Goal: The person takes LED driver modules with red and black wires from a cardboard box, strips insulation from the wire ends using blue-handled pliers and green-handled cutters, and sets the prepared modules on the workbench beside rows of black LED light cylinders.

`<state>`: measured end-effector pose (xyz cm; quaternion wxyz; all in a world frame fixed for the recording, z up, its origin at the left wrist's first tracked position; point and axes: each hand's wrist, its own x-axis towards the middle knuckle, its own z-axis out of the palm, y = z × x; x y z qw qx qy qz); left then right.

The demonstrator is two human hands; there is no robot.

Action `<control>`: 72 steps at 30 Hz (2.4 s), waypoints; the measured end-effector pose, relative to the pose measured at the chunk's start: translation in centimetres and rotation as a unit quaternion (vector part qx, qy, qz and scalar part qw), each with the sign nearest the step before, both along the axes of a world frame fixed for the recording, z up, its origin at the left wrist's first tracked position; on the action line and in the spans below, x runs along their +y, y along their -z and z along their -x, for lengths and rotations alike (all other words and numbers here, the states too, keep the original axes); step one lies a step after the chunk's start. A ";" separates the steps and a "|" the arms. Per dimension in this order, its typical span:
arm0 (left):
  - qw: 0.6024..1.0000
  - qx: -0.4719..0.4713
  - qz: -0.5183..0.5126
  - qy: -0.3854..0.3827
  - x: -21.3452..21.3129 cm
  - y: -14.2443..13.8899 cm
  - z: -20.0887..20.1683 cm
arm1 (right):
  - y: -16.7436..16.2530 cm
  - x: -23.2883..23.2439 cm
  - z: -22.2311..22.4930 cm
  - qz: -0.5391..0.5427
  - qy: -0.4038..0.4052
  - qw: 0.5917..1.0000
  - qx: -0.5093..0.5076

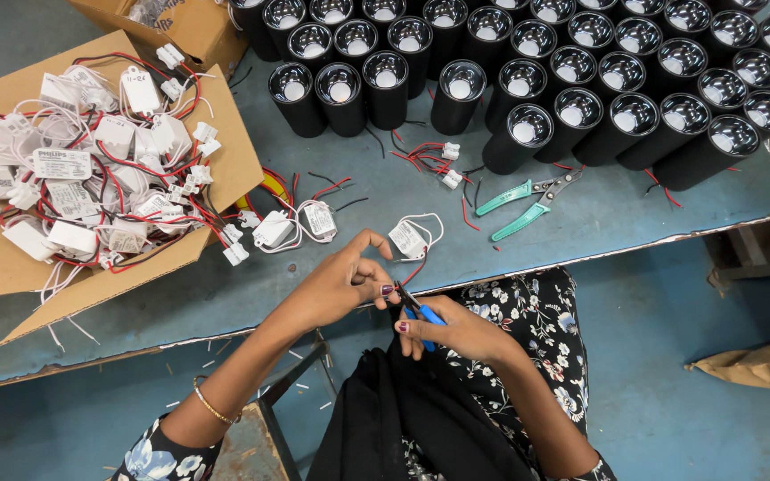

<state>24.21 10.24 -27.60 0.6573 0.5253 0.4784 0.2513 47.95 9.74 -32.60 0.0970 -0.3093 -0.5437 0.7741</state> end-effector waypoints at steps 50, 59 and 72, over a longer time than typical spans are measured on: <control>0.875 0.231 -0.412 -0.104 2.5 -0.2 -3.4 | -3.5 -0.9 -2.6 0.065 0.302 0.943 0.124; 0.815 0.271 -0.479 -0.181 1.2 -1.2 -0.4 | -3.0 -1.2 -1.3 0.080 0.287 0.937 0.180; 0.729 0.414 -0.482 -0.254 1.5 -1.5 6.4 | -4.8 -2.1 -1.3 0.060 0.293 0.942 0.153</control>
